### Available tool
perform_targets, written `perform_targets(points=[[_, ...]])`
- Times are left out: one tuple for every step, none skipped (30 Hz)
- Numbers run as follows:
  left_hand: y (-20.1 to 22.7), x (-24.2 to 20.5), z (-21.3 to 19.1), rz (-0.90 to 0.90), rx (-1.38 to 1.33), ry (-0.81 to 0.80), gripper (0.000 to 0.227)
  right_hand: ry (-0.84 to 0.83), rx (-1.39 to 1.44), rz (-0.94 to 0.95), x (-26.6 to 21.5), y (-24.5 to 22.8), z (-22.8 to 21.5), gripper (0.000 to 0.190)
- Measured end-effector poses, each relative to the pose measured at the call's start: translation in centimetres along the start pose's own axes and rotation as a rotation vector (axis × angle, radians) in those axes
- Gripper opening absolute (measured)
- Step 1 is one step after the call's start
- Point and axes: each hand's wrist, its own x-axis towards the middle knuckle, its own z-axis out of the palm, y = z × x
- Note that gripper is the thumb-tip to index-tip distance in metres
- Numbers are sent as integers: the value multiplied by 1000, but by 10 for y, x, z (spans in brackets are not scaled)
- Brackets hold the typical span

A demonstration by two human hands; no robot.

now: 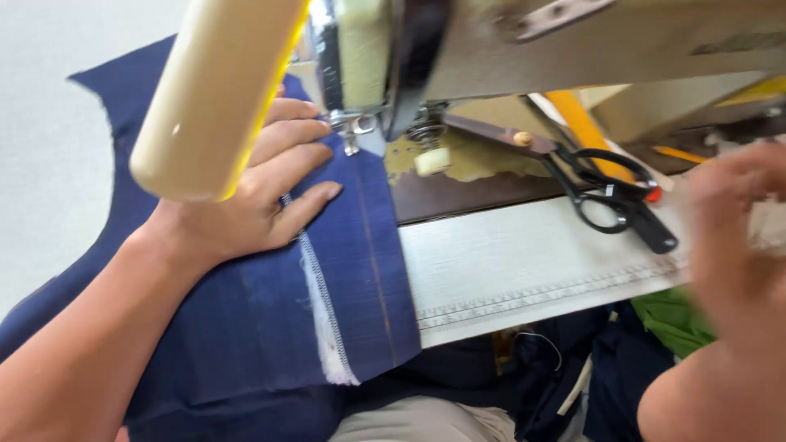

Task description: Marking fabric with a ruler and pen before sewing it with an industrial sewing machine to reinforce seams.

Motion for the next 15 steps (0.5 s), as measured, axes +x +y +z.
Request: perform_targets(points=[[1,-2,1,31,7,25,32,-60,136,14,-1,-51,-13,18],[3,-2,0,27,7,15,32,-63,146,17,14,-70,-2,18],[7,-2,-1,12,-38,5,38,-110,208,-216,28,-90,9,26],[9,1,-1,0,-82,4,44,-150,261,-453,44,-108,18,34],[10,1,0,0,-81,2,44,-149,263,-453,52,-115,31,34],[12,0,2,-14,-77,-11,44,-111,222,-588,61,-121,44,38],[13,-1,3,-27,-73,-25,44,-72,181,-722,69,-128,56,45],[15,-4,3,-33,-64,-27,44,-66,186,-729,72,-128,62,45],[17,-7,2,-59,-33,-45,46,-92,205,-750,76,-129,67,50],[18,-11,2,-88,1,-63,48,-117,226,-774,80,-130,73,56],[23,-12,-2,-96,12,-64,48,-110,233,-783,79,-131,74,56],[29,-15,-3,-135,76,-88,48,-131,231,-768,77,-132,75,60],[36,-17,-4,-173,140,-113,49,-152,228,-753,75,-133,76,65],[36,-20,-4,-185,141,-116,49,-156,237,-760,74,-134,76,65],[37,-21,-3,-195,202,-154,49,-158,201,-746,73,-135,76,66]])
